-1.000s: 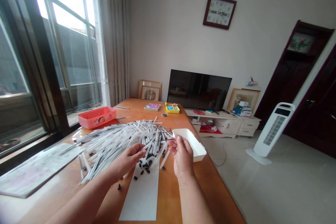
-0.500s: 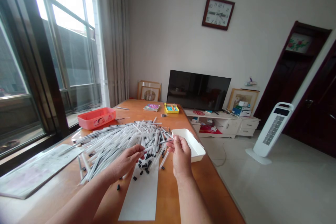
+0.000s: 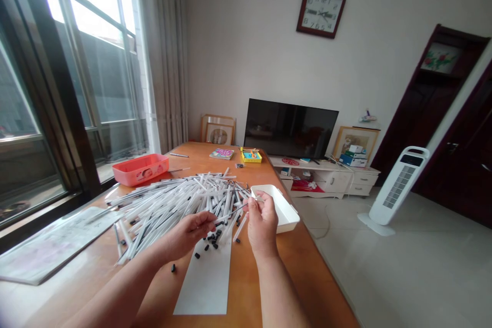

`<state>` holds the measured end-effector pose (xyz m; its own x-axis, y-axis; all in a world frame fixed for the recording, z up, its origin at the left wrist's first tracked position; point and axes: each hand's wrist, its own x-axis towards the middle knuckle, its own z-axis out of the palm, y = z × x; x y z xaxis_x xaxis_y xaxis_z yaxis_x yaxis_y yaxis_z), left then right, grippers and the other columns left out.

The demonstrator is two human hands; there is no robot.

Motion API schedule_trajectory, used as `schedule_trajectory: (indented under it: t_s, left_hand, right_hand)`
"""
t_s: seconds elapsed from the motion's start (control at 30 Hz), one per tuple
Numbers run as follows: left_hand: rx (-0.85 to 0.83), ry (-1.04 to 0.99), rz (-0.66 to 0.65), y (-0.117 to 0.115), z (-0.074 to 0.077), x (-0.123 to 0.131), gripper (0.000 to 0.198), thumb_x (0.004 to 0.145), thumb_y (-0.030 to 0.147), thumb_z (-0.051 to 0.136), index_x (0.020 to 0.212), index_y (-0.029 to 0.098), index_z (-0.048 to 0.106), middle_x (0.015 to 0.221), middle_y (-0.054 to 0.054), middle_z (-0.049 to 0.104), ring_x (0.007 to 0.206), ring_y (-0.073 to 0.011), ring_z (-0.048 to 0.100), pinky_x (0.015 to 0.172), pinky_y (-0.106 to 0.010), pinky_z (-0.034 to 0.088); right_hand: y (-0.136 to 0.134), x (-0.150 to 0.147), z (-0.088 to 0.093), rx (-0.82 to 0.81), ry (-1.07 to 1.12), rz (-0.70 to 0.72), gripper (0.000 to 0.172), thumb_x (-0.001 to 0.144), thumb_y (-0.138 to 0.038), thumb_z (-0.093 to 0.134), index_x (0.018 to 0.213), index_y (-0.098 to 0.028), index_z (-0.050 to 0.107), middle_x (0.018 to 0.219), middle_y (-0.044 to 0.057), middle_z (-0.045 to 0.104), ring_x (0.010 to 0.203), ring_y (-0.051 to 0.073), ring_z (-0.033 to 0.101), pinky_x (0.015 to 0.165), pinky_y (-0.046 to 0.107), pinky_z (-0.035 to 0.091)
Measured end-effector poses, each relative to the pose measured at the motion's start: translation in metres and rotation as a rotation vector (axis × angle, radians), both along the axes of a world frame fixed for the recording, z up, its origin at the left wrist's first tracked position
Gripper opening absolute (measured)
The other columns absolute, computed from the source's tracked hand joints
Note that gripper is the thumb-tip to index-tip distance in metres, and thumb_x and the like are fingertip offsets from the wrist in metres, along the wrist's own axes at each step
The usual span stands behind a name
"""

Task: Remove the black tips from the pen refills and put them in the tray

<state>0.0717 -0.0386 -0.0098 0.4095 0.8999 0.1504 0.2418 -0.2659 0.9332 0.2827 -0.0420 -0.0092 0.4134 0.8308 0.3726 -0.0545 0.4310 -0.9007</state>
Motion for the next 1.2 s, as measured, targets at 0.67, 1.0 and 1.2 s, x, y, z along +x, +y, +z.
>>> schedule_trajectory:
  t_s: [0.67, 1.0, 1.2]
  left_hand:
    - [-0.149, -0.242, 0.078, 0.016, -0.006, -0.005, 0.033, 0.083, 0.049, 0.066, 0.096, 0.018, 0.066, 0.091, -0.005, 0.069, 0.078, -0.0161, 0.058, 0.075, -0.028, 0.043]
    - [-0.299, -0.503, 0.120, 0.018, -0.006, -0.008, 0.031, 0.081, 0.042, 0.071, 0.095, 0.016, 0.061, 0.089, -0.006, 0.070, 0.069, -0.0120, 0.056, 0.066, -0.025, 0.038]
    - [-0.391, -0.607, 0.074, 0.017, -0.003, -0.011, 0.031, 0.079, 0.036, 0.075, 0.100, 0.016, 0.062, 0.092, -0.007, 0.070, 0.073, -0.0121, 0.058, 0.068, -0.024, 0.040]
  right_hand:
    - [-0.006, -0.016, -0.020, -0.231, -0.678, 0.251, 0.011, 0.080, -0.023, 0.056, 0.080, -0.021, 0.067, 0.067, -0.001, 0.064, 0.061, 0.015, 0.055, 0.055, 0.023, 0.037]
    - [-0.020, -0.031, -0.023, -0.294, -1.072, 0.297, 0.008, 0.070, -0.015, 0.061, 0.069, -0.022, 0.065, 0.068, 0.001, 0.065, 0.063, 0.017, 0.056, 0.055, 0.025, 0.029]
    - [-0.015, -0.032, -0.028, -0.257, -0.986, 0.347, 0.009, 0.069, -0.012, 0.060, 0.067, -0.021, 0.061, 0.065, -0.001, 0.062, 0.062, 0.015, 0.055, 0.056, 0.024, 0.032]
